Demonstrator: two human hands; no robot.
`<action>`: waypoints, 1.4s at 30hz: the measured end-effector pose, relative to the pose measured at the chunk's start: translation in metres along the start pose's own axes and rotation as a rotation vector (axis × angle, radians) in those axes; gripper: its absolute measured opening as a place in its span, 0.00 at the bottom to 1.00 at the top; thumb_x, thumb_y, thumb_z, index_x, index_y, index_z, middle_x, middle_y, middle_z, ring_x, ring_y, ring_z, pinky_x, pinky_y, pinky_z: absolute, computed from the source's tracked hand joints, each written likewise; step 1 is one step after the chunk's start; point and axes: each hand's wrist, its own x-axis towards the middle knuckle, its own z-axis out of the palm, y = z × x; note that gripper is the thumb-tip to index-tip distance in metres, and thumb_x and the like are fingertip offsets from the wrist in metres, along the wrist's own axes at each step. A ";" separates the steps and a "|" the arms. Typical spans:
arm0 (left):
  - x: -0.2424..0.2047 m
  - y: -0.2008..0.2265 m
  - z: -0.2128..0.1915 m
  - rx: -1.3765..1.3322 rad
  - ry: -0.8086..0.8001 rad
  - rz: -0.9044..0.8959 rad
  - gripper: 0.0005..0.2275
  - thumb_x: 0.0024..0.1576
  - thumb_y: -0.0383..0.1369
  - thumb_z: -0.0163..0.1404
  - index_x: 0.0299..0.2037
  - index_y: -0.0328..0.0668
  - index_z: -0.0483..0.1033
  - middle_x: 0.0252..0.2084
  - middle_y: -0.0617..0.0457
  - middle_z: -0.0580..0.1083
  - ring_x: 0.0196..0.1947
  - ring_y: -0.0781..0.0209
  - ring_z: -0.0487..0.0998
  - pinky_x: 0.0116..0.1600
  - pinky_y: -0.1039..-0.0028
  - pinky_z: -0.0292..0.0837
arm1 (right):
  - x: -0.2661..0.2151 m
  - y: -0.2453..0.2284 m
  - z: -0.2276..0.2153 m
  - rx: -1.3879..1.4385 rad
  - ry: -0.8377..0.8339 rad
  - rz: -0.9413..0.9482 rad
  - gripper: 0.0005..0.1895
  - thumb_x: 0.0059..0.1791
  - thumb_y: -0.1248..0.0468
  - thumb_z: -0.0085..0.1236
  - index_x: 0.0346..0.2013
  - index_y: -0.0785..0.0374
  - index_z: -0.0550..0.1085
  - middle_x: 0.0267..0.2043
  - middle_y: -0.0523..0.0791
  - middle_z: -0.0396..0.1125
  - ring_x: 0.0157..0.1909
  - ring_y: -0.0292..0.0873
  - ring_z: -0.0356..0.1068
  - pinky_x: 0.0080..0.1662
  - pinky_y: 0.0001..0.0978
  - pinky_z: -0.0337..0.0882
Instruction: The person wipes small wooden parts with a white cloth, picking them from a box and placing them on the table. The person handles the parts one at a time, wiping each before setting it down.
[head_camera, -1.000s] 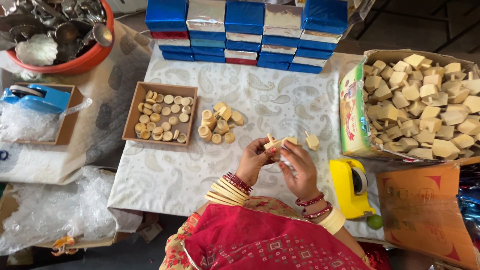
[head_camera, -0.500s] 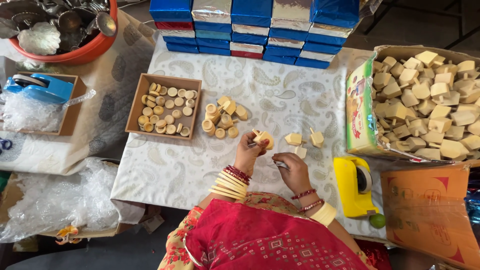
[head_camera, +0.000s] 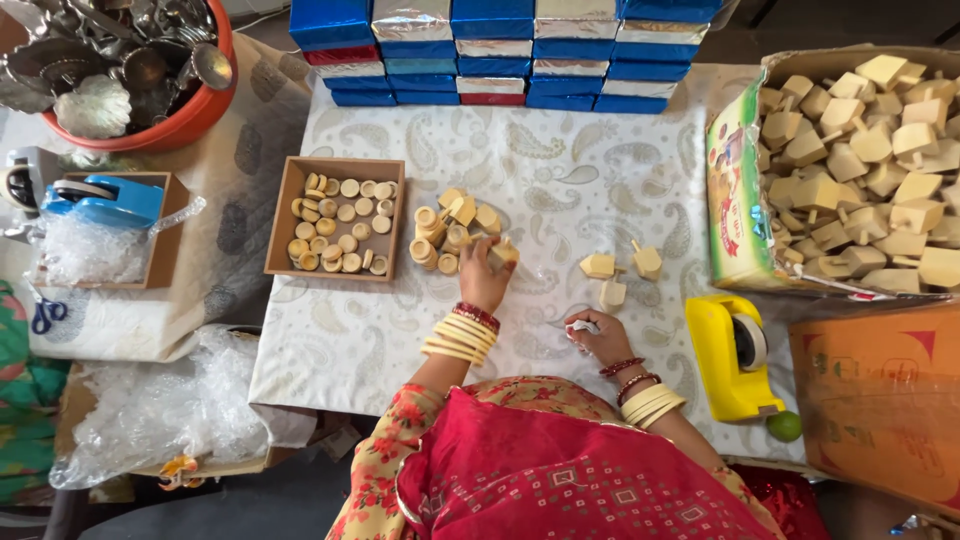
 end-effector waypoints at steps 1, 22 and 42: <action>0.010 0.006 -0.004 0.055 0.000 0.003 0.22 0.47 0.30 0.66 0.53 0.42 0.76 0.51 0.42 0.72 0.50 0.43 0.75 0.54 0.60 0.73 | -0.001 -0.002 0.002 -0.043 0.023 -0.010 0.09 0.47 0.66 0.65 0.41 0.63 0.79 0.34 0.41 0.73 0.32 0.31 0.70 0.33 0.25 0.72; 0.180 -0.023 -0.043 0.658 -0.185 -0.110 0.22 0.50 0.33 0.63 0.55 0.50 0.74 0.56 0.48 0.72 0.56 0.44 0.74 0.60 0.57 0.69 | -0.008 -0.007 0.004 -0.067 0.049 -0.093 0.09 0.47 0.67 0.62 0.42 0.63 0.80 0.34 0.40 0.76 0.33 0.30 0.72 0.33 0.25 0.73; 0.044 -0.004 0.111 0.201 -0.678 0.660 0.22 0.53 0.35 0.61 0.58 0.43 0.74 0.58 0.44 0.74 0.60 0.43 0.73 0.66 0.59 0.68 | -0.011 -0.016 0.008 -0.148 0.025 -0.080 0.09 0.48 0.66 0.63 0.42 0.63 0.80 0.34 0.40 0.75 0.29 0.30 0.69 0.30 0.24 0.72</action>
